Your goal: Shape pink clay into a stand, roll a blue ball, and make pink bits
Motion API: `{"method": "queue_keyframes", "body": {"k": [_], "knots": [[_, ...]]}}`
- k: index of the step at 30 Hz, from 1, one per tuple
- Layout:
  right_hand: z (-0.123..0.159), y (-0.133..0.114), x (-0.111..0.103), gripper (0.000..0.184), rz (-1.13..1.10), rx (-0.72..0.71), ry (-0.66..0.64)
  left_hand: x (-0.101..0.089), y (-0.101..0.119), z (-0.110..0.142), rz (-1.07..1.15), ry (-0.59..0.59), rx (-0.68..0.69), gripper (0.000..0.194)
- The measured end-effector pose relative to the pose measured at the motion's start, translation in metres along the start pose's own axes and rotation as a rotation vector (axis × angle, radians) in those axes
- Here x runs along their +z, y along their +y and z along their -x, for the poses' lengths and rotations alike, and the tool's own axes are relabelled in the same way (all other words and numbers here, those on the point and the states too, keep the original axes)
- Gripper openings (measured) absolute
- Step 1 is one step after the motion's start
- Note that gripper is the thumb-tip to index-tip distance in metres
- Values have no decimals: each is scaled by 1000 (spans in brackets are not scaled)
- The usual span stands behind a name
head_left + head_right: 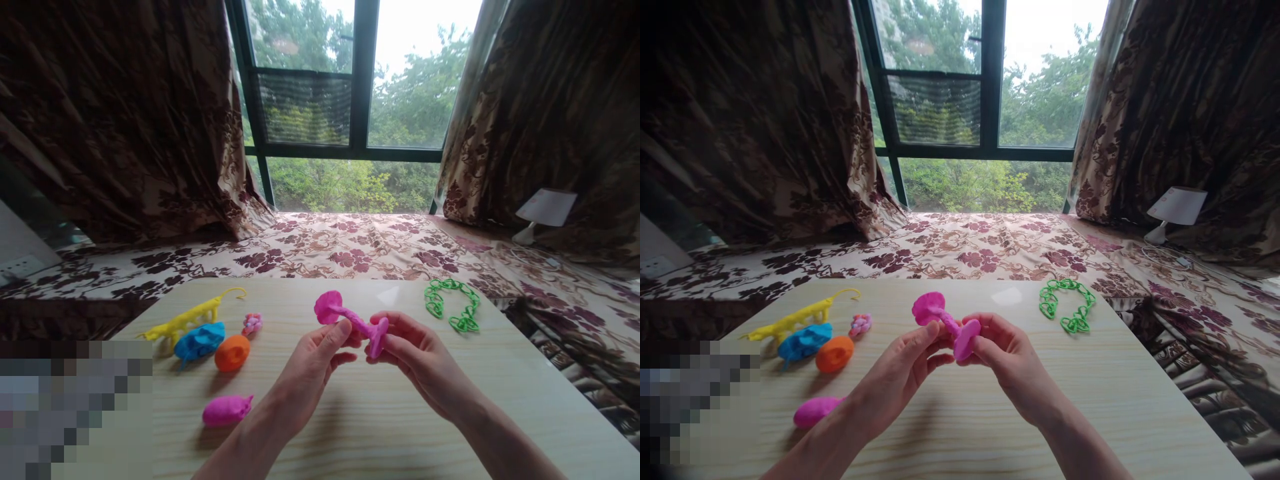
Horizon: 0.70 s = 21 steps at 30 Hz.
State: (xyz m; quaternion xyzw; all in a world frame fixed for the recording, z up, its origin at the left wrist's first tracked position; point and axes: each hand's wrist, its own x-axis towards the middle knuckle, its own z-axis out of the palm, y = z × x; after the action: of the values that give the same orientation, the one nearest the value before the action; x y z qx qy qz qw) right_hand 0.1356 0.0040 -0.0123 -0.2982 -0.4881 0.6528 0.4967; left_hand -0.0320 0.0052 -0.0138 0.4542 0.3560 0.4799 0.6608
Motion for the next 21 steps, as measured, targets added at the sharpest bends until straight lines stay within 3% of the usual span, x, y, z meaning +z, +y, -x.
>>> {"method": "queue_keyframes", "body": {"k": [3,5,7,9,11,13,16,21], "knots": [[-2,-1,-5,23,14,-31,55,-6,6,1,-226,123,31,33],[-3,-2,-7,23,16,-31,82,-9,11,1,-423,316,231,24],[-3,-4,-7,23,20,-17,79,-8,13,1,-554,414,446,11],[-3,-5,-5,24,12,4,51,-4,13,2,-597,354,520,23],[-2,-6,-2,25,-7,26,22,1,9,3,-610,230,459,31],[-1,-6,0,27,-19,43,14,3,4,5,-615,144,367,27],[0,-5,0,32,-14,49,50,5,-1,7,-594,125,322,18],[-1,-2,-1,37,29,14,67,9,0,8,-638,90,392,15]]}}
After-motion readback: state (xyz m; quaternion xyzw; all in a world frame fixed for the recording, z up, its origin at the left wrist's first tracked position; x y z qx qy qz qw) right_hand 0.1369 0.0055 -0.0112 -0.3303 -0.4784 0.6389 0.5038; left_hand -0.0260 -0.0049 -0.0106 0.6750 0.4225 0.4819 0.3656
